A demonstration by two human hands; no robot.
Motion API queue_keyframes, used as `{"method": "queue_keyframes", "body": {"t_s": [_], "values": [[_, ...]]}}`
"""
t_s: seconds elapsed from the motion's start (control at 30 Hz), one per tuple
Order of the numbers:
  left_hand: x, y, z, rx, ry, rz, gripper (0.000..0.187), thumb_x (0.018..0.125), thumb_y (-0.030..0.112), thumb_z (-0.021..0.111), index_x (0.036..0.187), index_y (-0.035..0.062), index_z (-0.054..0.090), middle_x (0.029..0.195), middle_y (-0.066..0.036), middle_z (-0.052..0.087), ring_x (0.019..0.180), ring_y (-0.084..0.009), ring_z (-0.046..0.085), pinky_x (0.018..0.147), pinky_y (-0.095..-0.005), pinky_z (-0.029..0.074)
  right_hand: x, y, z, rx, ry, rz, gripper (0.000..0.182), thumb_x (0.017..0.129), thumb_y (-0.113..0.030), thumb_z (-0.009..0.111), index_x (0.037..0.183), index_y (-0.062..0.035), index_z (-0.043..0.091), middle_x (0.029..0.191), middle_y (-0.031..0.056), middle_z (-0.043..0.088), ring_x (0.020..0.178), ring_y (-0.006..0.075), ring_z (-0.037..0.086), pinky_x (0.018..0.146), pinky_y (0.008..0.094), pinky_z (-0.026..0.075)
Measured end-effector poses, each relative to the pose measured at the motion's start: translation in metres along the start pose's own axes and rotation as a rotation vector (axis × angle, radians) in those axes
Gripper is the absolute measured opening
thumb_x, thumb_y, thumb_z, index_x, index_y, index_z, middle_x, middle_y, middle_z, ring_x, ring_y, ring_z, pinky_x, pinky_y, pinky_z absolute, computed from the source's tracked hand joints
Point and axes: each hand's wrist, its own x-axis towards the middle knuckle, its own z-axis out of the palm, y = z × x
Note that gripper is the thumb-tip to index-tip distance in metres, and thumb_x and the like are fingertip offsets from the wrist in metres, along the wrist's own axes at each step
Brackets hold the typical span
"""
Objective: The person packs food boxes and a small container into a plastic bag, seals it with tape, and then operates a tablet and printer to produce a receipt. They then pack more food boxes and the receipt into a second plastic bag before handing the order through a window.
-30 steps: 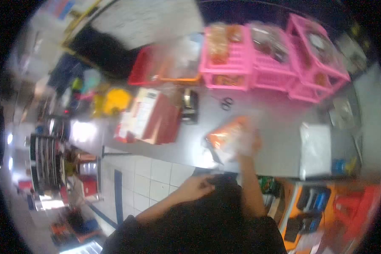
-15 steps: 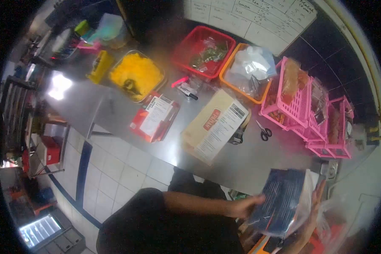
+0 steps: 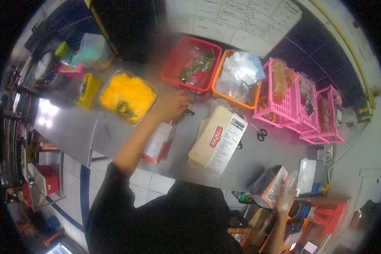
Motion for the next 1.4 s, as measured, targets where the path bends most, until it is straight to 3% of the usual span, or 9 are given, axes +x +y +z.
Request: {"method": "queue_keyframes", "body": {"t_s": [0.23, 0.3, 0.43, 0.5, 0.63, 0.7, 1.1, 1.3, 1.4], "values": [[0.041, 0.016, 0.029, 0.368, -0.471, 0.047, 0.031, 0.078, 0.026, 0.067, 0.101, 0.0054, 0.069, 0.112, -0.018, 0.062, 0.108, -0.0337, 0.057, 0.091, -0.0431, 0.048, 0.003, 0.066, 0.117, 0.705, 0.216, 0.206, 0.059, 0.1, -0.042, 0.041, 0.133, 0.0065, 0.048, 0.146, 0.02, 0.037, 0.134, 0.0281, 0.038, 0.112, 0.0391, 0.025], [0.049, 0.026, 0.025, 0.337, -0.649, -0.207, 0.034, 0.076, 0.027, 0.068, 0.103, 0.0051, 0.069, 0.114, -0.018, 0.061, 0.113, -0.0332, 0.056, 0.091, -0.0449, 0.048, -0.002, 0.061, 0.115, 0.674, 0.243, 0.204, 0.06, 0.1, -0.044, 0.04, 0.13, 0.0071, 0.051, 0.141, 0.0202, 0.042, 0.131, 0.0281, 0.04, 0.111, 0.0396, 0.028], [0.052, 0.024, 0.032, 0.369, -0.61, -0.229, 0.029, 0.077, 0.025, 0.066, 0.099, 0.0055, 0.07, 0.109, -0.017, 0.064, 0.108, -0.0347, 0.06, 0.086, -0.0473, 0.051, 0.004, 0.037, 0.101, 0.599, 0.259, 0.163, 0.064, 0.1, -0.048, 0.038, 0.124, 0.0084, 0.056, 0.132, 0.0205, 0.051, 0.126, 0.0281, 0.045, 0.107, 0.0405, 0.033], [0.046, 0.021, 0.024, 0.362, -0.321, 0.06, 0.024, 0.078, 0.022, 0.063, 0.093, 0.0045, 0.071, 0.101, -0.017, 0.068, 0.095, -0.0371, 0.065, 0.081, -0.0486, 0.053, 0.006, 0.036, 0.102, 0.513, 0.283, 0.148, 0.065, 0.1, -0.048, 0.037, 0.124, 0.0087, 0.056, 0.129, 0.0201, 0.052, 0.123, 0.0282, 0.047, 0.105, 0.0404, 0.035], [0.053, 0.001, 0.028, 0.337, -0.371, 0.348, 0.02, 0.078, 0.017, 0.06, 0.087, 0.0043, 0.072, 0.092, -0.019, 0.069, 0.085, -0.0389, 0.067, 0.077, -0.0484, 0.054, 0.004, 0.044, 0.111, 0.379, 0.353, 0.129, 0.058, 0.1, -0.042, 0.041, 0.121, 0.0096, 0.057, 0.122, 0.0182, 0.054, 0.115, 0.0271, 0.052, 0.102, 0.0379, 0.038], [0.064, 0.004, 0.033, 0.403, -0.618, 0.004, 0.015, 0.075, 0.013, 0.062, 0.084, 0.0045, 0.071, 0.091, -0.02, 0.068, 0.086, -0.0376, 0.067, 0.078, -0.0478, 0.053, 0.008, 0.037, 0.111, 0.432, 0.41, 0.112, 0.054, 0.1, -0.038, 0.043, 0.119, 0.0099, 0.058, 0.121, 0.0178, 0.054, 0.114, 0.0266, 0.053, 0.101, 0.0373, 0.039], [0.053, -0.051, 0.058, 0.21, -0.44, -0.01, 0.016, 0.073, 0.012, 0.069, 0.089, 0.0117, 0.068, 0.085, -0.013, 0.069, 0.086, -0.0326, 0.067, 0.074, -0.0457, 0.052, 0.007, 0.038, 0.109, 0.494, 0.446, 0.08, 0.043, 0.1, -0.028, 0.044, 0.117, 0.008, 0.06, 0.131, 0.0214, 0.05, 0.122, 0.0286, 0.048, 0.105, 0.0389, 0.036], [0.046, -0.022, 0.033, 0.142, -0.09, -0.084, 0.013, 0.079, 0.014, 0.064, 0.091, 0.012, 0.067, 0.083, -0.014, 0.067, 0.082, -0.0361, 0.065, 0.072, -0.0468, 0.05, 0.006, 0.009, 0.085, 0.2, 0.402, 0.216, 0.032, 0.096, -0.021, 0.05, 0.12, -0.003, 0.063, 0.128, 0.0226, 0.051, 0.12, 0.0352, 0.048, 0.104, 0.0432, 0.035], [0.041, -0.028, 0.045, 0.186, -0.214, -0.147, 0.014, 0.077, 0.012, 0.062, 0.091, 0.011, 0.065, 0.081, -0.016, 0.067, 0.081, -0.0366, 0.065, 0.072, -0.0474, 0.05, 0.003, 0.021, 0.098, -0.215, 0.454, 0.178, 0.034, 0.095, -0.021, 0.05, 0.12, 0.0013, 0.057, 0.12, 0.021, 0.054, 0.113, 0.0365, 0.05, 0.1, 0.0439, 0.04]]}}
